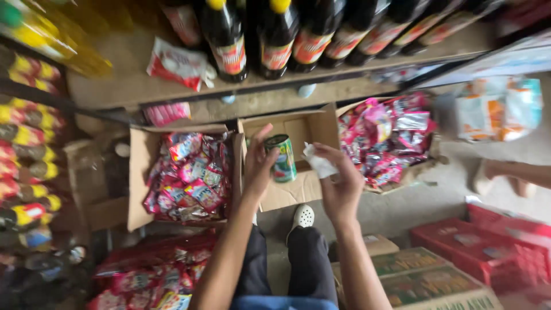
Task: Cleaning canned goods with a tissue and stocking them on a grocery store shelf.
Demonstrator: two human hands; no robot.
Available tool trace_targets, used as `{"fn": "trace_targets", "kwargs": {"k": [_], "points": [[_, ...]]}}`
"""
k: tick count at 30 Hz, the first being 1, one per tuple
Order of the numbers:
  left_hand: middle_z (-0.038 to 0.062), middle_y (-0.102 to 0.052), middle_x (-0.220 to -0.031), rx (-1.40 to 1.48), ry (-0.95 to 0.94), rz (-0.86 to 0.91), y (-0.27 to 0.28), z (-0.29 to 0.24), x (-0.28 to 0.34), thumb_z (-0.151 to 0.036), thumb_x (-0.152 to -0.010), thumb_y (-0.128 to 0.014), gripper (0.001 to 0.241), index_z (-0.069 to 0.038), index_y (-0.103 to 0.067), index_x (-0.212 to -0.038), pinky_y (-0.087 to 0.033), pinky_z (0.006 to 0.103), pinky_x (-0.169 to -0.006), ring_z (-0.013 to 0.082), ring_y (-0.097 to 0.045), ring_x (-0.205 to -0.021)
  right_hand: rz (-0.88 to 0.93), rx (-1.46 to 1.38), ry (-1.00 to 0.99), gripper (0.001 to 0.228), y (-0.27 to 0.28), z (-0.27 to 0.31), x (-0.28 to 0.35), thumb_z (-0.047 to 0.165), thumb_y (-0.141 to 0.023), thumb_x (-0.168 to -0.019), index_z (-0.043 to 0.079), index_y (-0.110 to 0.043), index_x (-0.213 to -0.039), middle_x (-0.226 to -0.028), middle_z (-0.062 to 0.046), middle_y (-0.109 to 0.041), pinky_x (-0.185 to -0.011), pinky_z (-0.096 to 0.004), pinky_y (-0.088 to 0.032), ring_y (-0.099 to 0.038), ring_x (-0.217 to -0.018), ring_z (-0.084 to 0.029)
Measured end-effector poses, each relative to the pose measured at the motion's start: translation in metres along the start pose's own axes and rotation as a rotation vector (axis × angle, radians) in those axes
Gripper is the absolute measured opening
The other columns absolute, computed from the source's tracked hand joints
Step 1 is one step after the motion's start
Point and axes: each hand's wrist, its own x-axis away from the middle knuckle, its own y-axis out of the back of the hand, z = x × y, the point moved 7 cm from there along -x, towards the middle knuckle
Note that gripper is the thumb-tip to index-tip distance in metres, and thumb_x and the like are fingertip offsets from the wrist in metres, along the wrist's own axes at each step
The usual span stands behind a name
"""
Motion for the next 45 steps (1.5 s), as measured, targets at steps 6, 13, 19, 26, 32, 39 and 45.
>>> {"fn": "trace_targets", "kwargs": {"k": [6, 13, 19, 26, 32, 39, 45], "points": [[0.010, -0.070, -0.108, 0.281, 0.069, -0.119, -0.079, -0.131, 0.056, -0.032, -0.101, -0.058, 0.045, -0.004, -0.059, -0.136, -0.060, 0.0269, -0.077, 0.0118, -0.069, -0.088, -0.052, 0.122, 0.357, 0.047, 0.012, 0.156, 0.005, -0.022, -0.060, -0.078, 0.004, -0.077, -0.114, -0.122, -0.019, -0.073, -0.098, -0.051, -0.055, -0.070, -0.112, -0.044], [0.015, -0.072, -0.118, 0.523, 0.185, -0.004, -0.117, -0.185, 0.072, -0.040, -0.106, -0.050, 0.045, -0.005, -0.062, -0.131, -0.056, 0.0269, -0.073, 0.0158, -0.071, -0.086, 0.147, 0.353, 0.433, 0.075, 0.020, 0.199, 0.043, 0.057, -0.036, -0.105, -0.001, -0.049, -0.150, -0.155, -0.028, -0.044, -0.116, -0.055, -0.033, -0.040, -0.143, -0.050], [0.012, -0.059, -0.092, -0.264, -0.446, 0.230, -0.166, -0.256, 0.073, -0.070, -0.098, -0.039, 0.075, 0.000, -0.065, -0.108, -0.045, 0.0327, -0.073, 0.0195, -0.053, -0.081, 0.099, 0.304, 0.449, 0.084, 0.046, 0.222, -0.011, 0.062, -0.023, -0.107, -0.004, -0.032, -0.158, -0.165, -0.028, -0.028, -0.122, -0.055, -0.024, -0.029, -0.152, -0.048], [0.010, -0.057, -0.105, 0.287, -0.158, 0.085, -0.168, -0.194, 0.016, -0.027, -0.106, -0.049, 0.024, -0.008, -0.060, -0.116, -0.041, 0.0242, -0.074, 0.0116, -0.054, -0.087, 0.176, 0.367, 0.532, 0.084, 0.062, 0.187, -0.018, 0.064, -0.032, -0.101, 0.000, -0.042, -0.155, -0.160, -0.028, -0.037, -0.120, -0.058, -0.025, -0.033, -0.149, -0.048], [0.000, -0.077, -0.093, 0.572, 0.320, 0.059, -0.225, -0.219, 0.006, -0.046, -0.098, -0.059, 0.033, -0.017, -0.072, -0.108, -0.043, 0.0163, -0.053, 0.0032, -0.065, -0.066, 0.159, 0.359, 0.594, 0.082, 0.076, 0.185, -0.089, 0.062, -0.031, -0.103, 0.001, -0.037, -0.158, -0.164, -0.027, -0.031, -0.121, -0.057, -0.024, -0.028, -0.152, -0.047], [0.006, -0.001, -0.170, 0.120, -0.045, -0.176, -0.166, -0.173, -0.035, -0.037, -0.102, -0.040, 0.065, -0.005, -0.022, -0.156, -0.004, 0.0334, -0.127, 0.0142, 0.001, -0.156, 0.272, 0.345, 0.640, 0.082, 0.067, 0.156, -0.072, 0.064, -0.035, -0.100, 0.004, -0.044, -0.155, -0.161, -0.025, -0.037, -0.121, -0.058, -0.024, -0.030, -0.151, -0.048], [-0.001, -0.051, -0.113, 0.121, -0.133, 0.008, -0.210, -0.234, -0.018, -0.036, -0.109, -0.043, 0.033, -0.012, -0.051, -0.131, -0.039, 0.0269, -0.100, 0.0108, -0.052, -0.105, 0.207, 0.289, 0.644, 0.078, 0.066, 0.188, -0.125, 0.061, -0.031, -0.103, 0.003, -0.043, -0.156, -0.165, -0.021, -0.034, -0.125, -0.053, -0.019, -0.023, -0.155, -0.044]]}}
